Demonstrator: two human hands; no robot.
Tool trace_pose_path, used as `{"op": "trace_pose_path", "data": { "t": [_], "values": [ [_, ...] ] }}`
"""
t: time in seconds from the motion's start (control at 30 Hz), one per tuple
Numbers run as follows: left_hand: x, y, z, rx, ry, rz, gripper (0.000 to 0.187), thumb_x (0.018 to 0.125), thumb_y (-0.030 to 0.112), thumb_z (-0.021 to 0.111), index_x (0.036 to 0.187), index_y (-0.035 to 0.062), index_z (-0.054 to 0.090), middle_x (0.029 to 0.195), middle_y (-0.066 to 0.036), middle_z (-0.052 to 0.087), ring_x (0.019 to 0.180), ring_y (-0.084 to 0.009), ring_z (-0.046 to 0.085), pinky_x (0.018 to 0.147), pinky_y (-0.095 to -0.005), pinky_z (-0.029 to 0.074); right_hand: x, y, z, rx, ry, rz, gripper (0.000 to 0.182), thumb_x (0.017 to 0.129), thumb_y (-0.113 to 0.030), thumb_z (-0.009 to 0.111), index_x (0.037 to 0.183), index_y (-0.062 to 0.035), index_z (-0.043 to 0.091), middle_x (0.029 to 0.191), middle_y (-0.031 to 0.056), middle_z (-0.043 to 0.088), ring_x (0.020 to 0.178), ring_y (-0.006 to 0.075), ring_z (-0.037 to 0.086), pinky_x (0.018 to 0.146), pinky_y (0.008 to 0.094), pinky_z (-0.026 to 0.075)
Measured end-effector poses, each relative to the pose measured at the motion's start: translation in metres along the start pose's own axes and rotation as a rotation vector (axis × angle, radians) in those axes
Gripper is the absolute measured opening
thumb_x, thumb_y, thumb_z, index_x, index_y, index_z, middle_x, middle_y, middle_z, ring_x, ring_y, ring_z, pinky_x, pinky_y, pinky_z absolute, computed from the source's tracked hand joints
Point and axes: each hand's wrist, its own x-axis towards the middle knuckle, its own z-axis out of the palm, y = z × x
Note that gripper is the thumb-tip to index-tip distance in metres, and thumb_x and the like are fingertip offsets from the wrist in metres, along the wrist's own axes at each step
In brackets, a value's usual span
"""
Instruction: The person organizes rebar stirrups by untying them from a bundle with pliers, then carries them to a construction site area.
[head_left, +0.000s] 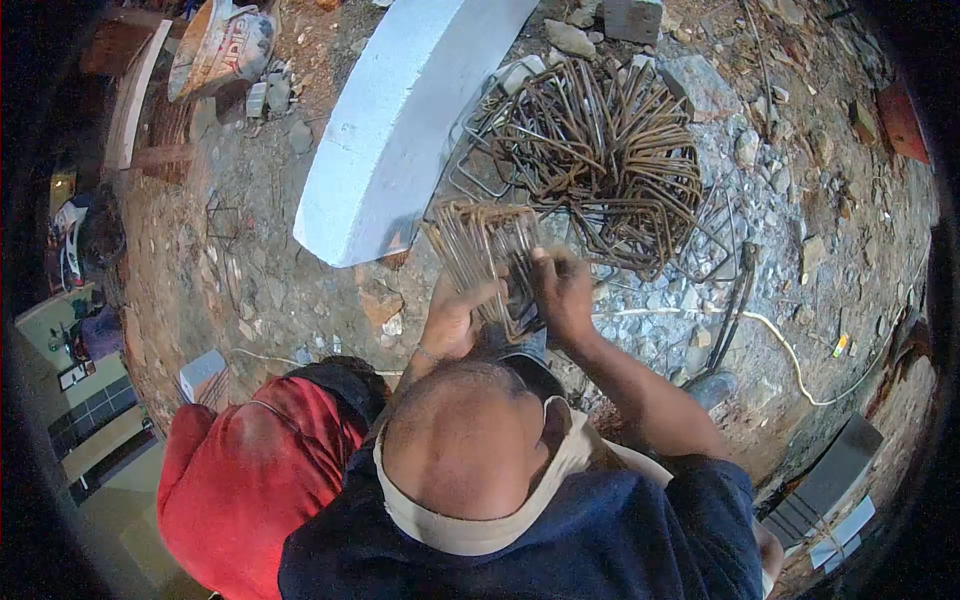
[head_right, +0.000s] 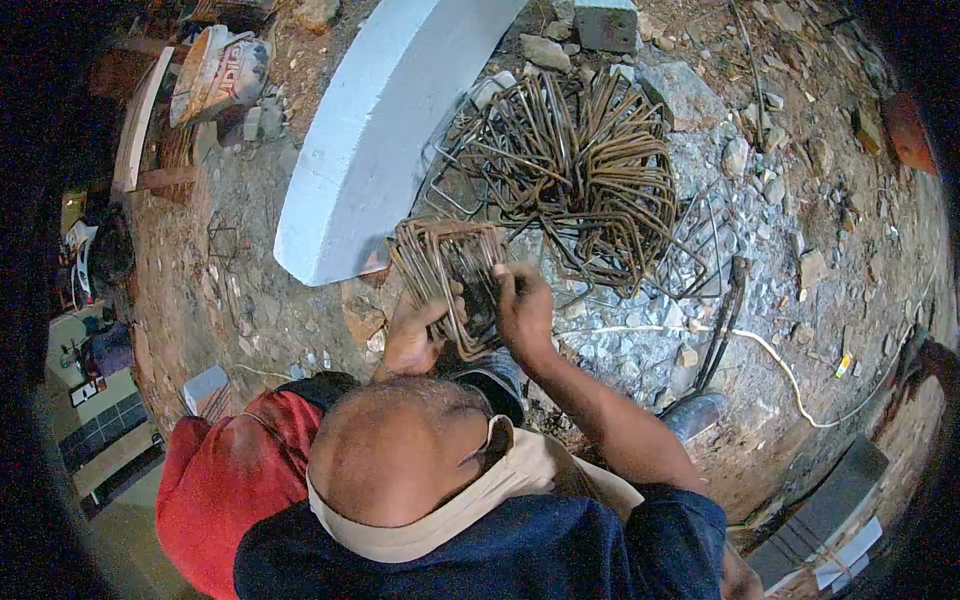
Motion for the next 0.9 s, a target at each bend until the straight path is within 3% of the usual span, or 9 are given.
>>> {"op": "trace_pose_path", "data": {
  "t": [0.07,0.2,0.3,0.37,0.43,0.57,0.7,0.77,0.9],
  "values": [
    [0.0,0.003,0.011,0.012,0.028,0.054,0.038,0.079,0.015,0.067,0.11,0.0013,0.05,0.089,-0.009,0.061,0.074,-0.0161,0.061,0.065,-0.0296,0.052,0.0,0.005,0.005,-0.091,0.035,0.096,0.021,0.088,-0.019,0.057,0.085,0.0015,0.06,0.075,0.0185,0.062,0.069,0.0307,0.059,0.066,0.0354,0.045],
    [-0.001,0.0,0.004,-0.075,0.052,-0.007,0.035,0.078,0.014,0.069,0.105,0.0035,0.05,0.084,-0.007,0.06,0.069,-0.0162,0.06,0.061,-0.0296,0.052,0.004,0.013,-0.007,-0.105,-0.096,0.085,0.014,0.084,-0.014,0.059,0.086,-0.0002,0.062,0.082,0.0184,0.062,0.08,0.0331,0.061,0.071,0.0358,0.046],
    [-0.002,0.003,0.0,-0.096,0.08,-0.064,0.032,0.077,0.012,0.069,0.102,0.0048,0.051,0.083,-0.007,0.059,0.071,-0.017,0.059,0.064,-0.0319,0.052,0.006,0.006,-0.021,-0.218,-0.057,-0.232,0.011,0.079,-0.01,0.062,0.087,-0.0027,0.062,0.089,0.0165,0.061,0.086,0.0313,0.06,0.075,0.0364,0.046],
    [-0.005,0.005,0.001,-0.088,0.12,-0.09,0.033,0.077,0.011,0.069,0.103,0.0047,0.051,0.081,-0.007,0.059,0.071,-0.0178,0.059,0.066,-0.0326,0.052,0.007,-0.011,-0.029,-0.532,-0.211,-0.208,0.023,0.072,-0.011,0.067,0.093,-0.0057,0.059,0.095,0.014,0.059,0.089,0.0308,0.057,0.076,0.0381,0.046],
    [-0.006,0.005,0.004,-0.05,0.097,-0.023,0.034,0.076,0.009,0.07,0.104,0.0042,0.051,0.083,-0.006,0.059,0.073,-0.0177,0.06,0.069,-0.0325,0.052,0.021,-0.01,-0.046,-0.967,0.008,-0.448,0.035,0.07,-0.017,0.068,0.101,-0.0059,0.055,0.096,0.0134,0.057,0.088,0.0314,0.056,0.075,0.04,0.046],
    [0.001,0.001,0.007,-0.028,0.015,0.03,0.045,0.074,0.004,0.07,0.115,0.001,0.05,0.101,-0.006,0.06,0.092,-0.0187,0.057,0.085,-0.0334,0.044,0.039,0.035,-0.072,-1.231,-0.044,-0.56,0.022,0.087,-0.022,0.053,0.1,-0.0051,0.055,0.095,0.013,0.06,0.09,0.0335,0.056,0.073,0.0434,0.045],
    [0.003,0.0,0.01,0.015,0.053,0.102,0.043,0.075,0.002,0.07,0.113,0.0003,0.051,0.104,-0.008,0.061,0.093,-0.018,0.058,0.085,-0.0326,0.045,0.012,-0.009,-0.052,-0.498,-0.091,-0.36,0.013,0.083,-0.009,0.058,0.096,-0.0039,0.057,0.084,0.0175,0.062,0.077,0.0352,0.061,0.069,0.0382,0.048],
    [0.002,-0.002,0.013,0.006,0.057,0.111,0.041,0.075,0.002,0.069,0.112,-0.0001,0.051,0.103,-0.008,0.061,0.092,-0.0182,0.059,0.084,-0.0325,0.046,-0.008,-0.026,-0.03,-0.07,-0.13,-0.059,0.026,0.074,-0.005,0.064,0.099,-0.0023,0.057,0.089,0.022,0.059,0.083,0.0411,0.057,0.07,0.0419,0.047],
    [0.001,0.001,0.014,-0.065,0.029,0.062,0.038,0.077,0.002,0.067,0.111,-0.0009,0.051,0.102,-0.01,0.062,0.09,-0.0191,0.061,0.082,-0.0328,0.049,-0.023,-0.031,-0.005,-0.19,-0.12,-0.303,0.029,0.071,0.002,0.06,0.101,-0.0011,0.059,0.088,0.0208,0.057,0.082,0.0377,0.056,0.074,0.039,0.046]
  ]
}}
